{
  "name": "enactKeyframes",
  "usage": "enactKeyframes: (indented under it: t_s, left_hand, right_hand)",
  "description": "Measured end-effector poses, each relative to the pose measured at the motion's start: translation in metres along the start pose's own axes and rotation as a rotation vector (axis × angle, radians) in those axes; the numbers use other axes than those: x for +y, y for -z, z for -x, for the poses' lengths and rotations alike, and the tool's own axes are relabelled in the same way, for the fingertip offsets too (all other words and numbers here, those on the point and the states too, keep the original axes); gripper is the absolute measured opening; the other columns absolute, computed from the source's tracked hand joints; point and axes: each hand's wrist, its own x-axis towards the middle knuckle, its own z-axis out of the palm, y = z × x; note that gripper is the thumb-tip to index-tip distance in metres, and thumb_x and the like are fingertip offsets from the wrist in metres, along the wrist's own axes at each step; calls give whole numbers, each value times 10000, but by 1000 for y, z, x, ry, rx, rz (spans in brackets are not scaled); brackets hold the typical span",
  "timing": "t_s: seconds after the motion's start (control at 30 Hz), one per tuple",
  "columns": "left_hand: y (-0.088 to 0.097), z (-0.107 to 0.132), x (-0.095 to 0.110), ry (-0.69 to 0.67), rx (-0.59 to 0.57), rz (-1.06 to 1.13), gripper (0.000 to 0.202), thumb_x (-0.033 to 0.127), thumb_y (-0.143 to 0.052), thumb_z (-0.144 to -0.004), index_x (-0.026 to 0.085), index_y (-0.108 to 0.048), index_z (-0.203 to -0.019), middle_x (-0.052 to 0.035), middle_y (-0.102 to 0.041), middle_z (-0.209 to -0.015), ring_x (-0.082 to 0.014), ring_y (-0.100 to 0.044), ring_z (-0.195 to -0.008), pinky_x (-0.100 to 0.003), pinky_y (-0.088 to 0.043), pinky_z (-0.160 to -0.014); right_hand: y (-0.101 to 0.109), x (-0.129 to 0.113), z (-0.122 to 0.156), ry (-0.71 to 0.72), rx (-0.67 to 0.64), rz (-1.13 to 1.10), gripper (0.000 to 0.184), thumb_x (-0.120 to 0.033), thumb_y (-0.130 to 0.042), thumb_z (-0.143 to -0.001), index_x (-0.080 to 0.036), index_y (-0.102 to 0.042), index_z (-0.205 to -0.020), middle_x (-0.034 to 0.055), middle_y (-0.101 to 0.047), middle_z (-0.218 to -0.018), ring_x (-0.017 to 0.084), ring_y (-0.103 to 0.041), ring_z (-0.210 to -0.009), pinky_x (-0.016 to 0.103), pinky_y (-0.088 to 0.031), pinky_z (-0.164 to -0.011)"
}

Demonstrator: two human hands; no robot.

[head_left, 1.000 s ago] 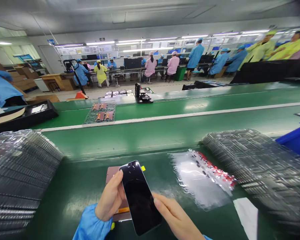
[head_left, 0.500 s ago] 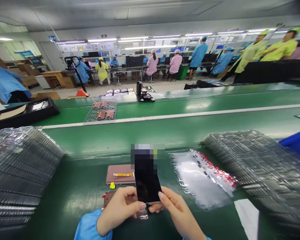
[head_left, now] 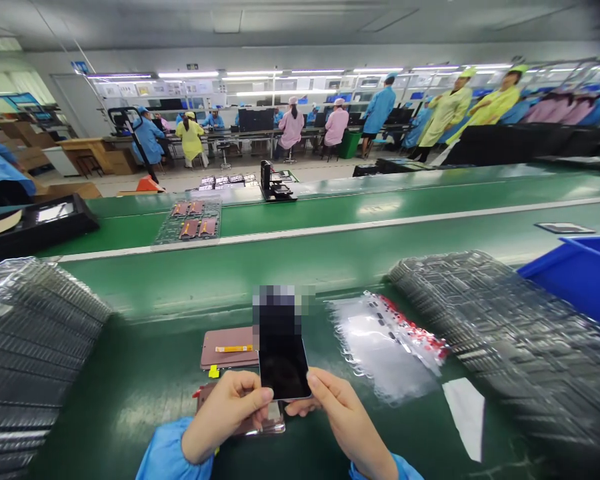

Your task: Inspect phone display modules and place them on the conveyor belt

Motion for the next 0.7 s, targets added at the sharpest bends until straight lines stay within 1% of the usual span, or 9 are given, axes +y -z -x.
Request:
enactKeyframes:
  t_s: [0.1, 0.17, 0.23, 0.33, 0.37, 0.43, 0.53, 0.63, 0.7]
  left_hand:
    - [12, -7, 14, -55, -47, 69, 459, 573, -767, -665, 144, -712, -818, -44, -705, -756, -166, -645, -718, -261, -494, -690]
    - [24, -18, 27, -49, 11, 167, 503, 557, -725, -730, 176, -685, -1056, -69, -720, -952, -199, -669, -854, -291, -530, -746]
    - [41, -36, 39, 14, 96, 226, 457, 487, -675, -808, 178, -646, -1143, -83, -721, -929, -190, -684, -754, -300, -556, -645]
    - [70, -71, 52, 55, 197, 213, 394, 314, -693, -825, 160, -626, -1182, -73, -715, -830, -165, -669, -607, -288, -554, -544]
    - [81, -84, 55, 46, 249, 212, 383, 281, -678, -842, 161, -610, -1199, -68, -712, -846, -158, -669, -616, -285, -557, -549]
    - [100, -110, 60, 16, 382, 216, 337, 280, -613, -899, 159, -579, -1211, -58, -697, -920, -152, -670, -679, -299, -572, -595]
    - [128, -142, 64, -38, 597, 226, 313, 319, -563, -936, 156, -566, -1203, -68, -663, -1062, -171, -667, -822, -349, -587, -700]
    - [151, -157, 64, -89, 794, 208, 340, 323, -575, -927, 167, -559, -1229, -93, -624, -1194, -215, -648, -970, -412, -573, -805]
    - [163, -158, 61, -116, 900, 171, 371, 317, -589, -917, 177, -547, -1258, -104, -585, -1281, -250, -615, -1074, -467, -541, -885]
  right_hand:
    - [2, -1, -4, -7, -51, 77, 467, -606, -517, -918, -172, -685, -871, 58, -724, -684, 220, -713, -663, 317, -523, -652]
    - [4, 0, -9, -37, -116, 133, 503, -634, -501, -910, -167, -666, -819, 63, -719, -659, 225, -719, -654, 314, -523, -636]
    - [6, 7, -16, -63, -168, 215, 565, -665, -446, -914, -149, -665, -849, 80, -722, -658, 229, -728, -638, 304, -525, -603]
    - [8, 20, -26, -4, -122, 418, 658, -660, -288, -957, -130, -641, -1121, 122, -754, -786, 230, -736, -656, 310, -542, -573]
    - [8, 25, -28, 37, -86, 487, 646, -645, -290, -962, -138, -616, -1193, 134, -757, -848, 235, -734, -691, 331, -553, -599]
    - [6, 30, -28, 115, -44, 582, 543, -604, -442, -932, -173, -632, -1202, 141, -749, -968, 263, -715, -823, 397, -556, -729]
    - [-2, 35, -22, 308, -153, 787, 364, -448, -670, -846, -221, -690, -1130, 120, -707, -1157, 313, -624, -1078, 472, -467, -955]
    - [-10, 47, -16, 624, -341, 1196, 474, -406, -712, -831, -215, -611, -1253, 109, -627, -1325, 329, -558, -1201, 476, -441, -1005]
    - [-13, 60, -16, 786, -364, 1373, 526, -410, -721, -830, -187, -571, -1283, 109, -637, -1315, 309, -581, -1175, 438, -456, -992]
